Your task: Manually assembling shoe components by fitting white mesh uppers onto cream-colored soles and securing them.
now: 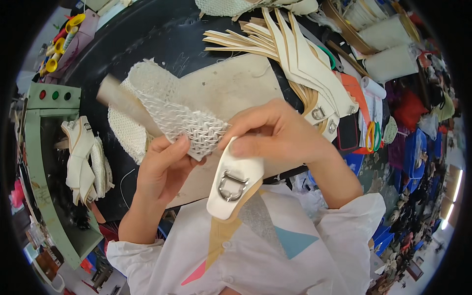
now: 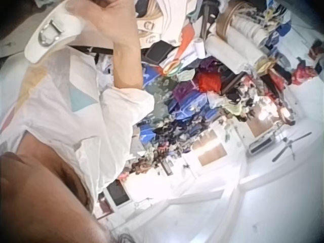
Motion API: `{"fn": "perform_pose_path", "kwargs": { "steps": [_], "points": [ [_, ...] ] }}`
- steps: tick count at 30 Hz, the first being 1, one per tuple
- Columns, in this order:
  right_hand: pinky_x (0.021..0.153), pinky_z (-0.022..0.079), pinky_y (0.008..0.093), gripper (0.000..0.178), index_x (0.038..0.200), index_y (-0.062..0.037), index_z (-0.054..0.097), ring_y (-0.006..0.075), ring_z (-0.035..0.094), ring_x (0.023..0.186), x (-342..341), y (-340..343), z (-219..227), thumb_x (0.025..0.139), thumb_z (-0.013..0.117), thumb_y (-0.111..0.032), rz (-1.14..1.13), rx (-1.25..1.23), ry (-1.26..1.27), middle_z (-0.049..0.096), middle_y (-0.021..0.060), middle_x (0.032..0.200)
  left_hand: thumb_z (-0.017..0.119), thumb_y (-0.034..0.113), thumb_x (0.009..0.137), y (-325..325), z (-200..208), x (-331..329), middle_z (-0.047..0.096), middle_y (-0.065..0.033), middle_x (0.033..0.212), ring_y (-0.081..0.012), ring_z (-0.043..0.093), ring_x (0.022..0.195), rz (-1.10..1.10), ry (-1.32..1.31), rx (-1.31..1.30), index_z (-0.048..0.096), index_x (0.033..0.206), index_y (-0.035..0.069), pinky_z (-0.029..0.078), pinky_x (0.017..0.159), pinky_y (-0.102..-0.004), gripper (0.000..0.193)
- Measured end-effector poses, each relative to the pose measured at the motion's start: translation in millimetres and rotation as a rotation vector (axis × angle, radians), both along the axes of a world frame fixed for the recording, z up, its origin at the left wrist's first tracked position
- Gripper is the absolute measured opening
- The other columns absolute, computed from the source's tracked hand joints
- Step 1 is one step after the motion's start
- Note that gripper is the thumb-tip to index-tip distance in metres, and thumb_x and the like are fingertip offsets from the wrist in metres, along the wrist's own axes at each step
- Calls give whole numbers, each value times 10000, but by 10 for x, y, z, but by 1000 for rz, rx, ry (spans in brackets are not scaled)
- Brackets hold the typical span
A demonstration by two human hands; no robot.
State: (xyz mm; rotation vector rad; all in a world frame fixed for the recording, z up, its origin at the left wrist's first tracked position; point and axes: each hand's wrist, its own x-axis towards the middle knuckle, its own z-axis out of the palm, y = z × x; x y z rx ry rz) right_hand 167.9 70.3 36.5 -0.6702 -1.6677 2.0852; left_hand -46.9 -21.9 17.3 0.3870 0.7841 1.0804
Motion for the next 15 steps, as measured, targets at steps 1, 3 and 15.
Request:
{"fn": "perform_pose_path", "kwargs": {
  "steps": [1,3,15],
  "points": [
    [691,442,216,157,936,21,673,94,586,784,32,16,2,804,651,-61,-16,7,4,647,54,844,535,164,909,-4,37,24,639,-92,969,-194,614,924,64,12,-10,622,984,-6,489,764,-292,205],
    [680,425,200,170,955,27,664,77,561,751,48,-56,21,807,647,-53,-166,102,-23,629,35,807,570,155,897,-13,83,77,642,-103,905,-194,653,830,192,37,-29,627,906,-25,526,680,-238,189],
    [693,453,207,480,1224,85,489,90,578,781,-68,-308,63,799,669,-49,-366,131,-113,629,79,848,516,164,929,-98,167,306,651,-124,854,-175,659,768,350,33,-150,604,891,-35,538,640,-253,221]
  ]
}}
